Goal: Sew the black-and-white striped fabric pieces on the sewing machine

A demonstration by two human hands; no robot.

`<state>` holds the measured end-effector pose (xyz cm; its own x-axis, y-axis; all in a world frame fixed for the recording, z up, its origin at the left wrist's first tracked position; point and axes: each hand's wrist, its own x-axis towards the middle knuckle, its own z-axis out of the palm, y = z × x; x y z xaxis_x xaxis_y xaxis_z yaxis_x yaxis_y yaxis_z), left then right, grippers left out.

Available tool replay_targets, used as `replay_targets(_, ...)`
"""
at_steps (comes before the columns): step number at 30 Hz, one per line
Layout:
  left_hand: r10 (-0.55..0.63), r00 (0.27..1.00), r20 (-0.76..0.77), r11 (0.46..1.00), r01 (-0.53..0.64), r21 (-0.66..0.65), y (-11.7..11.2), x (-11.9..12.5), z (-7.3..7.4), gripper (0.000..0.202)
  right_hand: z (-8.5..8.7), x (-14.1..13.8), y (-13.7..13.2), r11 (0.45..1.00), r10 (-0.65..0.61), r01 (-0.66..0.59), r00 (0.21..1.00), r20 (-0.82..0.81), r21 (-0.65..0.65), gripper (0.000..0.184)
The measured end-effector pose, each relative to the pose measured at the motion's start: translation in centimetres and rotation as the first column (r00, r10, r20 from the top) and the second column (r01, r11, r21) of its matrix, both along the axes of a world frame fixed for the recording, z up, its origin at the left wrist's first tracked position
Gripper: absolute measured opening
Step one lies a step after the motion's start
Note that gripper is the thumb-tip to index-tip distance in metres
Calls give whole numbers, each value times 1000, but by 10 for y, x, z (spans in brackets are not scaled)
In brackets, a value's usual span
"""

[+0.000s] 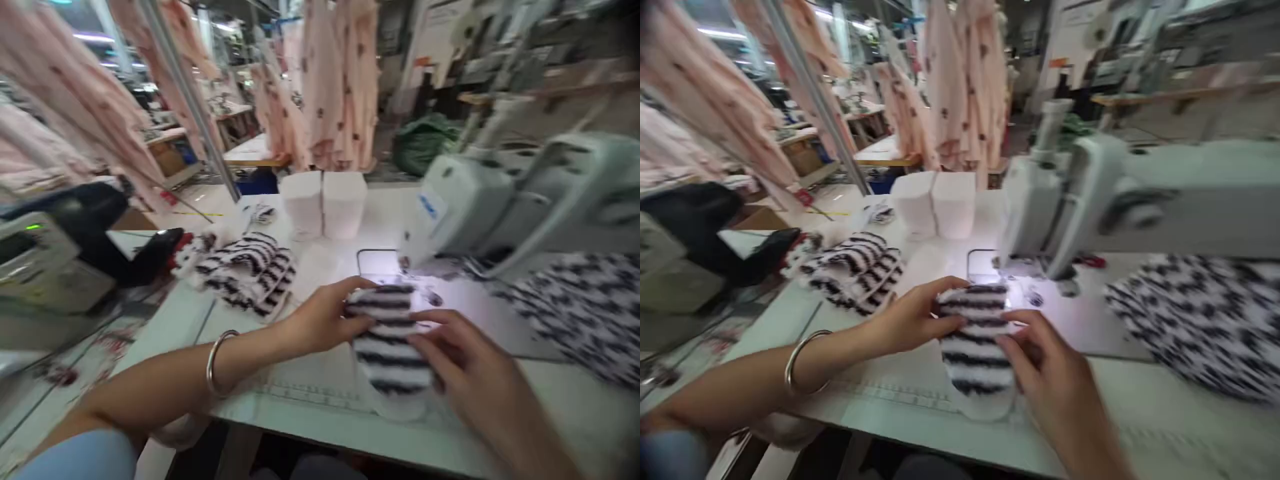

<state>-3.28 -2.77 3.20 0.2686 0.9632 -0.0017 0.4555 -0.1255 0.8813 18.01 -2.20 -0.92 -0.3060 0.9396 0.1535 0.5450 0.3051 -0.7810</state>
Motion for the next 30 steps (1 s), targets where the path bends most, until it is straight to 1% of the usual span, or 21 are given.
replay_targets(2, -18, 988, -154, 1000, 16, -16, 8, 1, -9, 40, -2, 2, -6, 991, -75, 73, 997, -11, -111, 22)
replay_targets(3, -30, 981, -191, 999, 24, -34, 9, 2, -11, 40, -1, 1, -7, 989, -84, 82, 996, -10, -123, 22)
replay_targets(4, -40, 980, -196, 998, 29, -59, 8, 3, -10, 39, 0, 0, -7, 992, -78, 78, 997, 1, -102, 22)
replay_targets(6, -47, 988, -149, 994, 30, -109, 4, 4, -4, 41, 7, -1, -9, 994, -66, 65, 998, -11, -83, 22)
replay_targets(9, -51, 996, -73, 986, 39, -164, -2, 4, 5, 39, 15, 1, -15, 991, -48, 43, 998, -40, -126, 23)
replay_targets(11, -64, 995, -70, 984, 51, -172, -3, 5, 7, 37, 16, 2, -19, 991, -13, 9, 1000, -26, -135, 22)
replay_targets(13, -91, 987, -130, 984, 70, -162, -2, 6, 5, 37, 13, 2, -21, 994, 17, -15, 1000, 23, -110, 21)
replay_targets(16, -139, 945, -295, 987, 110, -114, 3, 9, 4, 34, 8, 2, -22, 997, 3, 3, 997, 81, -71, 22)
replay_targets(19, -114, 874, -472, 993, 120, -18, 9, 14, 7, 26, 9, 4, -22, 998, 7, -1, 995, 103, -62, 24)
replay_targets(21, -93, 833, -545, 988, 144, 52, 14, 16, 8, 24, 9, 6, -23, 997, 27, -19, 993, 114, -71, 24)
replay_targets(24, -81, 833, -547, 977, 176, 124, 23, 18, 6, 21, 8, 7, -23, 995, 41, -30, 992, 121, -98, 27)
replay_targets(27, -80, 843, -533, 982, 157, 102, 30, 20, 0, 19, 4, 7, -23, 995, 45, -35, 993, 105, -94, 31)
replay_targets(30, -81, 828, -555, 988, 140, 64, 34, 21, -5, 16, -1, 6, -25, 999, 42, -40, 995, 95, -29, 35)
